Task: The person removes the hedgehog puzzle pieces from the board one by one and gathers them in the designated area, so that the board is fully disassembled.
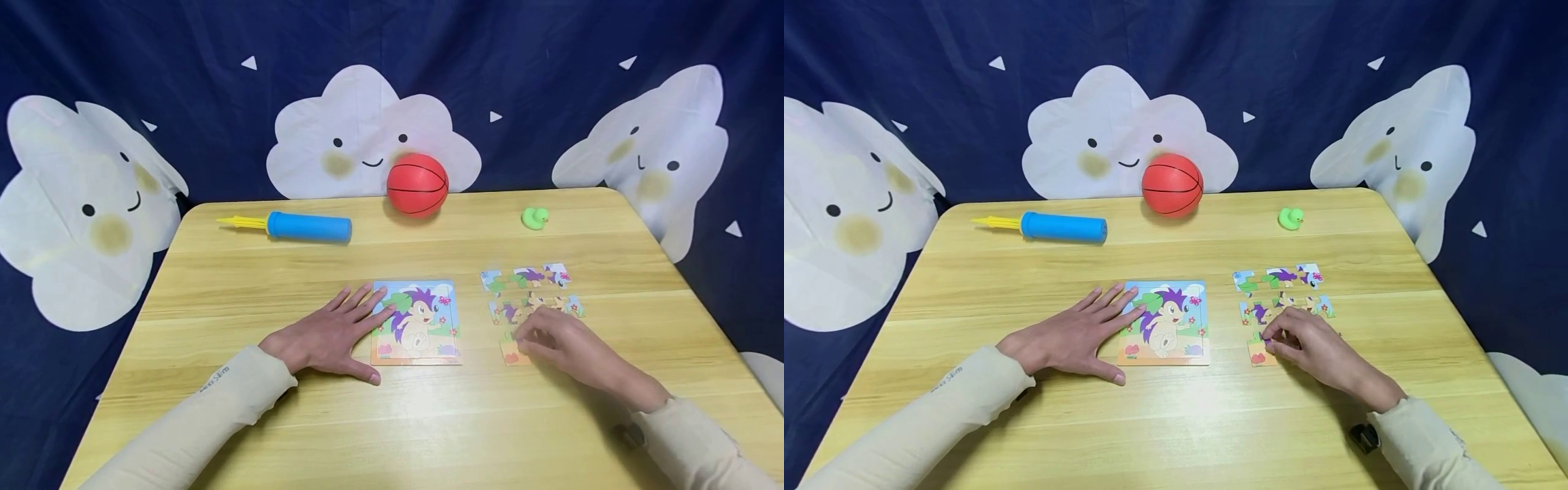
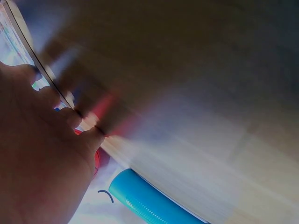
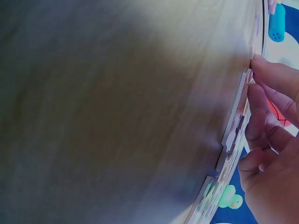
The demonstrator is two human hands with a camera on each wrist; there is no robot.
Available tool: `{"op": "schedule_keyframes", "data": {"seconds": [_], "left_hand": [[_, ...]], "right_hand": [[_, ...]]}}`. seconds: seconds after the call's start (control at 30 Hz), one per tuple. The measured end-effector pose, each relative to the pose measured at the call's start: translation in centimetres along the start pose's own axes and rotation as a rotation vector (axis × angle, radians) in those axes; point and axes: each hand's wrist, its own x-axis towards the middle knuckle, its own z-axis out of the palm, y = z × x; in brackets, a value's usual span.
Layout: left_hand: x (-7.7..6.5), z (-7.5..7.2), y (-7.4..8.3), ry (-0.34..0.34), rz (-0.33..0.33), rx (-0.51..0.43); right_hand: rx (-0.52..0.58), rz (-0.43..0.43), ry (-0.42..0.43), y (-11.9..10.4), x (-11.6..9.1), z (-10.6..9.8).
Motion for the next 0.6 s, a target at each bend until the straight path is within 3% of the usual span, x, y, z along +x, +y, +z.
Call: {"op": "schedule_keyframes", "data": {"seconds": [0.6], "left_hand": [[-0.03, -0.02, 0.02, 0.004, 0.002, 0.002]], "right_hand": [[-0.018, -0.041, 0.018, 0.04, -0.03, 0.03]]}}
